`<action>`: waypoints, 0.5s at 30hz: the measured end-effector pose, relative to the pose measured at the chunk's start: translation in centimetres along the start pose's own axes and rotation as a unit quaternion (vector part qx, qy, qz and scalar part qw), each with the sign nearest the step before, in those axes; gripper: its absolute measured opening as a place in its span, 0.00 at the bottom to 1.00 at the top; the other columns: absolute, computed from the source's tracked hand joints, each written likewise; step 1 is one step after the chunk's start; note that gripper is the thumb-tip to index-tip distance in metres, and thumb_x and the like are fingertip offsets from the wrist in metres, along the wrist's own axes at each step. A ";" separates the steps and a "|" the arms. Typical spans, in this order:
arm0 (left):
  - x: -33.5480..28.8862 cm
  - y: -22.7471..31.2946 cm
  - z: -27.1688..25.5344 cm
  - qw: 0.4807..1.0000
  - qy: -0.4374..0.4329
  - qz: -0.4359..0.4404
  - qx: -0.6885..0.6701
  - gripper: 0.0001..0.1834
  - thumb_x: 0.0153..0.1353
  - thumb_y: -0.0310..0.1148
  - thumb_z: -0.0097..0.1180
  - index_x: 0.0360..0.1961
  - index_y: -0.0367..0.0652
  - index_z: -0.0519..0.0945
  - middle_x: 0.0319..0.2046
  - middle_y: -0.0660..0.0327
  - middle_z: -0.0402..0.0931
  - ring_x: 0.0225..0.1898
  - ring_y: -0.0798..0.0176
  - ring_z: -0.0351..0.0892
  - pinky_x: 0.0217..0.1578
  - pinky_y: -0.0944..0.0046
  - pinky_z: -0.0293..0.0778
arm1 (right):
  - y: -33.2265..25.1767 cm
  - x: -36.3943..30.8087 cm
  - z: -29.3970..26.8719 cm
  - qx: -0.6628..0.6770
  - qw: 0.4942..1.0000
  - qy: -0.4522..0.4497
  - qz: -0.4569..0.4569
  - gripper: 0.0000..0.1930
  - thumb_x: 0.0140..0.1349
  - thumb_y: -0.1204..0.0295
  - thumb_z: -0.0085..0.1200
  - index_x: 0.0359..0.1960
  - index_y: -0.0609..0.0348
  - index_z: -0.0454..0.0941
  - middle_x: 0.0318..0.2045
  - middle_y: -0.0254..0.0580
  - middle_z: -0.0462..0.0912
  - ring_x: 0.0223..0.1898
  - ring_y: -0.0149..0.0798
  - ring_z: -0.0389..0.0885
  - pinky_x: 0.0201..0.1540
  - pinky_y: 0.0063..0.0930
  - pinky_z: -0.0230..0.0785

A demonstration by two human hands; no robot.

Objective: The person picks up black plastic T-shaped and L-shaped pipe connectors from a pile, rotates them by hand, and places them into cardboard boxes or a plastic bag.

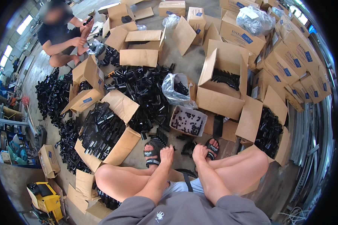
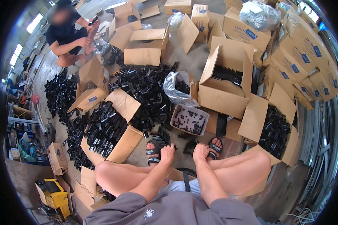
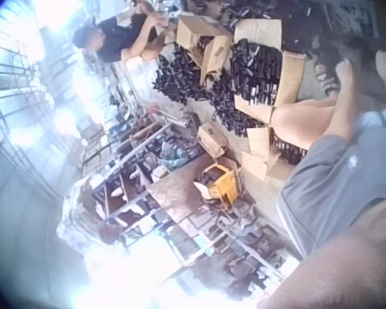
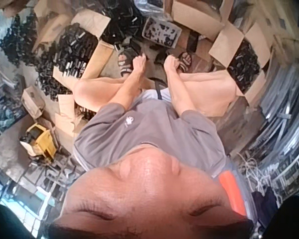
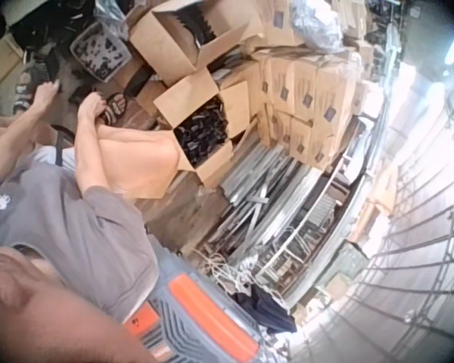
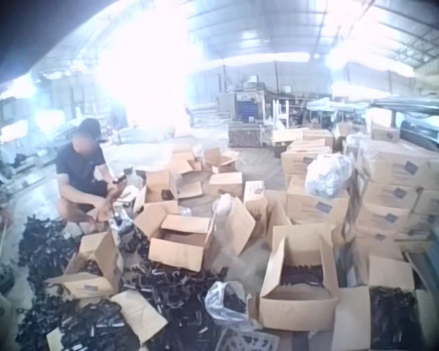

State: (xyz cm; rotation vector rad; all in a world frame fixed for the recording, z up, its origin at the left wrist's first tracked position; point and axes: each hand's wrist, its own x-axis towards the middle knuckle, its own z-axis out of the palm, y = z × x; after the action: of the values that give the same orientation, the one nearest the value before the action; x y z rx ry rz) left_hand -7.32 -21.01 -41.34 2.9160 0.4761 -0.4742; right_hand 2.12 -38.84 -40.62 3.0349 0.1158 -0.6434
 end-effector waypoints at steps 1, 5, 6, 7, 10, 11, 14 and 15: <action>-0.1 0.3 -0.6 0.999 -0.021 -0.018 -0.022 0.14 0.57 0.28 0.63 0.45 0.44 0.78 0.37 0.53 0.85 0.42 0.51 0.87 0.40 0.56 0.83 | -0.2 0.2 -0.1 0.013 1.000 0.011 0.005 0.11 0.67 0.74 0.50 0.45 0.62 0.82 0.43 0.52 0.88 0.50 0.50 0.85 0.55 0.41 0.76; 0.3 0.6 -4.6 0.959 -0.142 -0.160 -0.188 0.21 0.56 0.30 0.66 0.51 0.37 0.77 0.48 0.41 0.83 0.53 0.43 0.84 0.50 0.49 0.82 | -1.2 -1.1 -6.0 0.112 0.992 -0.052 0.031 0.13 0.71 0.73 0.44 0.50 0.67 0.76 0.43 0.60 0.87 0.49 0.58 0.86 0.50 0.49 0.80; 0.9 -0.4 -4.5 0.939 -0.160 -0.162 -0.259 0.24 0.58 0.33 0.67 0.55 0.38 0.77 0.50 0.43 0.83 0.54 0.45 0.84 0.51 0.51 0.80 | -1.8 -1.7 -7.9 0.123 0.991 -0.050 -0.006 0.12 0.70 0.73 0.47 0.50 0.68 0.75 0.42 0.63 0.86 0.49 0.60 0.86 0.51 0.51 0.79; 1.5 -1.4 -4.3 0.913 -0.176 -0.163 -0.329 0.26 0.59 0.36 0.68 0.58 0.39 0.77 0.52 0.46 0.83 0.55 0.47 0.83 0.53 0.53 0.79 | -2.5 -1.6 -8.9 0.139 0.989 -0.056 -0.011 0.13 0.66 0.71 0.55 0.49 0.65 0.74 0.42 0.62 0.86 0.50 0.61 0.85 0.52 0.52 0.78; 2.8 -1.1 -11.0 0.706 -0.251 -0.180 -0.637 0.28 0.63 0.39 0.66 0.63 0.44 0.77 0.54 0.53 0.83 0.56 0.56 0.81 0.55 0.59 0.75 | -2.3 -1.1 -11.3 0.279 0.957 -0.032 -0.077 0.19 0.57 0.65 0.69 0.46 0.60 0.77 0.42 0.57 0.85 0.49 0.58 0.84 0.52 0.51 0.75; 2.9 -1.3 -13.8 0.715 -0.228 -0.151 -0.643 0.27 0.64 0.37 0.65 0.63 0.42 0.77 0.54 0.54 0.83 0.54 0.59 0.80 0.54 0.60 0.74 | -2.5 -0.6 -11.3 0.316 0.940 0.020 -0.125 0.20 0.55 0.66 0.71 0.45 0.62 0.79 0.38 0.54 0.86 0.43 0.52 0.87 0.47 0.44 0.79; 3.8 -3.5 -18.1 0.748 -0.139 -0.025 -0.648 0.26 0.67 0.32 0.61 0.65 0.36 0.75 0.51 0.57 0.83 0.49 0.65 0.79 0.51 0.62 0.74 | -5.0 -0.4 -16.1 0.544 0.823 -0.081 -0.138 0.21 0.62 0.71 0.67 0.54 0.71 0.77 0.39 0.44 0.85 0.43 0.31 0.84 0.37 0.28 0.81; 4.5 -3.8 -19.4 0.757 -0.128 0.030 -0.640 0.26 0.68 0.32 0.60 0.65 0.35 0.74 0.51 0.58 0.83 0.49 0.67 0.79 0.51 0.64 0.74 | -5.3 -0.2 -17.3 0.637 0.748 -0.115 -0.148 0.21 0.66 0.71 0.64 0.56 0.72 0.76 0.44 0.46 0.84 0.43 0.33 0.84 0.41 0.29 0.83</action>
State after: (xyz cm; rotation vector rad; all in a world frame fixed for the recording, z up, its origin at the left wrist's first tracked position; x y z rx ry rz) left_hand 0.94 -12.42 -24.98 1.4967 0.4051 -0.3125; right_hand 8.49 -32.64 -24.87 4.1735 0.2218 -1.7163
